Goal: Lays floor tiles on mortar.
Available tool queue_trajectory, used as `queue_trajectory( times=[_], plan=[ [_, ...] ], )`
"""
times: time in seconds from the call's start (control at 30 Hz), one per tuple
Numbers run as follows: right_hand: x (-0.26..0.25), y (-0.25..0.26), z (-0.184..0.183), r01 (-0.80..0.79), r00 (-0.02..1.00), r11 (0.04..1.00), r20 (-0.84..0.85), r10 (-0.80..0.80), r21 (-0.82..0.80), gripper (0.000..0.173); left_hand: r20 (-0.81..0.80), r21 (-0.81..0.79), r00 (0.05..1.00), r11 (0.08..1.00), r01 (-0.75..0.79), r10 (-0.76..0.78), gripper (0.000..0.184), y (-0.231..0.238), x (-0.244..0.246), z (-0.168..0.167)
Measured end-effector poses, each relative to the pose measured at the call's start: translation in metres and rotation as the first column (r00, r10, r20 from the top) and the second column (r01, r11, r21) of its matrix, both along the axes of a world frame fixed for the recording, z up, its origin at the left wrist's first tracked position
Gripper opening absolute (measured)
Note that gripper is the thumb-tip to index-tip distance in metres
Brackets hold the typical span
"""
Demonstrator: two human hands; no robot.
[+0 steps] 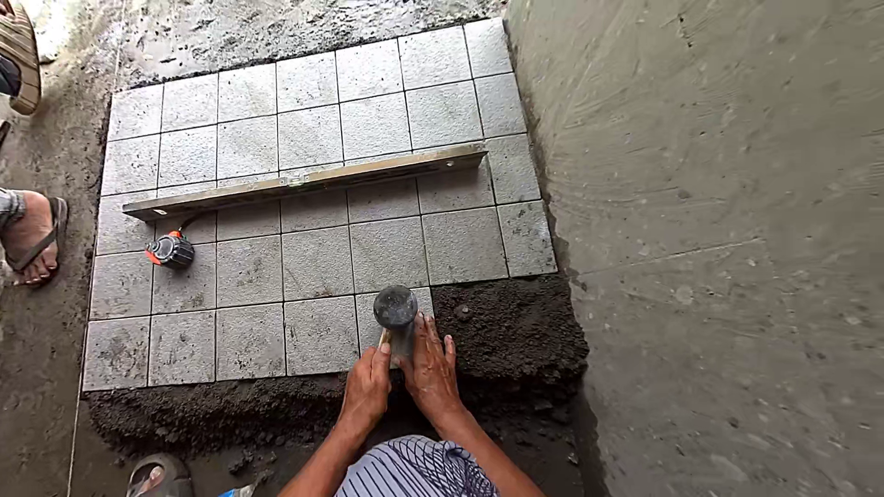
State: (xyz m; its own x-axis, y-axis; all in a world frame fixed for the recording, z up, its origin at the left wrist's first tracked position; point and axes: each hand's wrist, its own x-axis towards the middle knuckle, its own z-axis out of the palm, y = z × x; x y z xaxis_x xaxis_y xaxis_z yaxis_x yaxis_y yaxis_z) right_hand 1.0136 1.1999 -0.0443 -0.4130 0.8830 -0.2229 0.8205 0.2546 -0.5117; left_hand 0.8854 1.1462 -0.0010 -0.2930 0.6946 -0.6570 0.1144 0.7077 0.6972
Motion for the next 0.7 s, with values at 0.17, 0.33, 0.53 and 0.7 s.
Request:
queue_trajectory(
  times=[0.17, 0.33, 0.53, 0.7],
  plan=[
    [0.018, 0.033, 0.012, -0.129, 0.992, 0.991, -0.006, 0.129, -0.018, 0.073, 0.036, -0.045, 0.999, 0.999, 0.022, -0.021, 0.058, 0.006, -0.02, 0.019],
    [0.043, 0.066, 0.002, -0.339, 0.938, 0.94, -0.09, 0.334, -0.047, 0.082, -0.207, 0.024, 0.96, 0.98, 0.199, -0.19, 0.061, -0.044, -0.011, 0.034],
    [0.044, 0.058, -0.004, -0.306, 0.947, 0.952, -0.109, 0.303, -0.009, 0.078, -0.222, -0.024, 0.947, 0.972, 0.233, -0.233, 0.061, -0.058, -0.002, 0.012],
    [0.045, 0.059, -0.006, -0.315, 0.943, 0.949, -0.104, 0.316, 0.02, 0.073, -0.184, 0.037, 0.967, 0.981, 0.188, -0.179, 0.059, -0.051, 0.001, 0.009]
  ],
)
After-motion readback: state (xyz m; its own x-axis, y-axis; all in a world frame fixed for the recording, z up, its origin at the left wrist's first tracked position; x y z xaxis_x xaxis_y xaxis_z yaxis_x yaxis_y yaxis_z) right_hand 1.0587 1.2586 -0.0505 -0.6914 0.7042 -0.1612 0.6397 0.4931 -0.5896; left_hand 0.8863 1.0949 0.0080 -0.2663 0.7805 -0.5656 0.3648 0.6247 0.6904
